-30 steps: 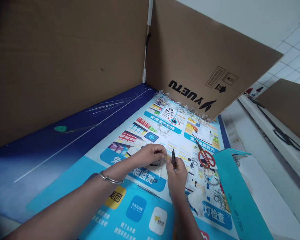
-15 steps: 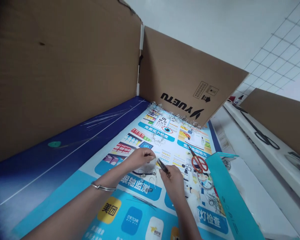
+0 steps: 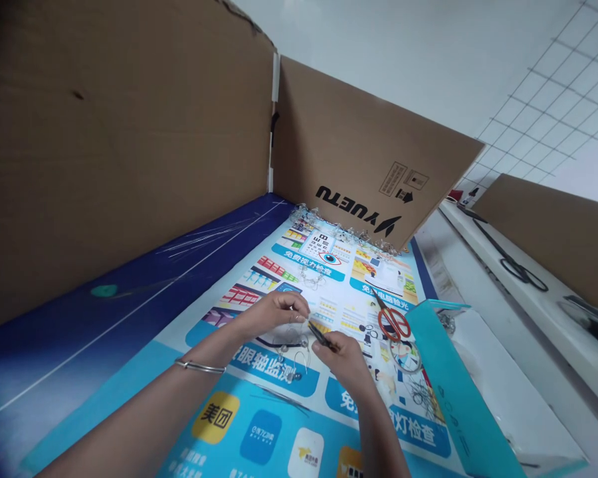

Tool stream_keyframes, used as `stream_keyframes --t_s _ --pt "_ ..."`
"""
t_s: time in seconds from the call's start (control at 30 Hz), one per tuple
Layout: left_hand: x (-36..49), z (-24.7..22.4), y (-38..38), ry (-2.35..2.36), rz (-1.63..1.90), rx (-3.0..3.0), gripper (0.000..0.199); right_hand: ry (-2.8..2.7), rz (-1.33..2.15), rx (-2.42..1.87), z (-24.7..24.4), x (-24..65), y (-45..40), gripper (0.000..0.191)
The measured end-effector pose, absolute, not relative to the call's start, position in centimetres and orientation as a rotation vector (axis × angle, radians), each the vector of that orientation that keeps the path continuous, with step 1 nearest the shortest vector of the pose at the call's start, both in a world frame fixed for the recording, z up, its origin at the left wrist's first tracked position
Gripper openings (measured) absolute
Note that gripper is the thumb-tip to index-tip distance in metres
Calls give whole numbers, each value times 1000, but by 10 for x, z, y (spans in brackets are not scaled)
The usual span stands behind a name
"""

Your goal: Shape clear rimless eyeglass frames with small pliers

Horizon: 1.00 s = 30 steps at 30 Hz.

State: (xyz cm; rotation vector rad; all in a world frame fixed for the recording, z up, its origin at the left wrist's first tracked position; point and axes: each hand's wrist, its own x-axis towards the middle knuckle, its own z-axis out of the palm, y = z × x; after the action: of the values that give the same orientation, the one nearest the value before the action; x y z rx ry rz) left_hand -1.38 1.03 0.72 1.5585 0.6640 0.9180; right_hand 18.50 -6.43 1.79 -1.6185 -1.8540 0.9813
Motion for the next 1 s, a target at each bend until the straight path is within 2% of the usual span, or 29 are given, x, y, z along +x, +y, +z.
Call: stream_keyframes --t_s 0.13,0.33,0.7,1.0 --pt "-15 10 7 572 872 1530 11 -1861 1139 -1544 20 184 -66 30" --pt "-16 12 5 578 798 1518 11 -1876 1175 -1516 22 176 -68 30" --pt "-19 15 4 548 713 1430 15 -1894 1129 -1567 24 171 -67 31" --pt "-16 9 4 533 626 1273 25 -1775 1097 -1609 18 178 -63 33"
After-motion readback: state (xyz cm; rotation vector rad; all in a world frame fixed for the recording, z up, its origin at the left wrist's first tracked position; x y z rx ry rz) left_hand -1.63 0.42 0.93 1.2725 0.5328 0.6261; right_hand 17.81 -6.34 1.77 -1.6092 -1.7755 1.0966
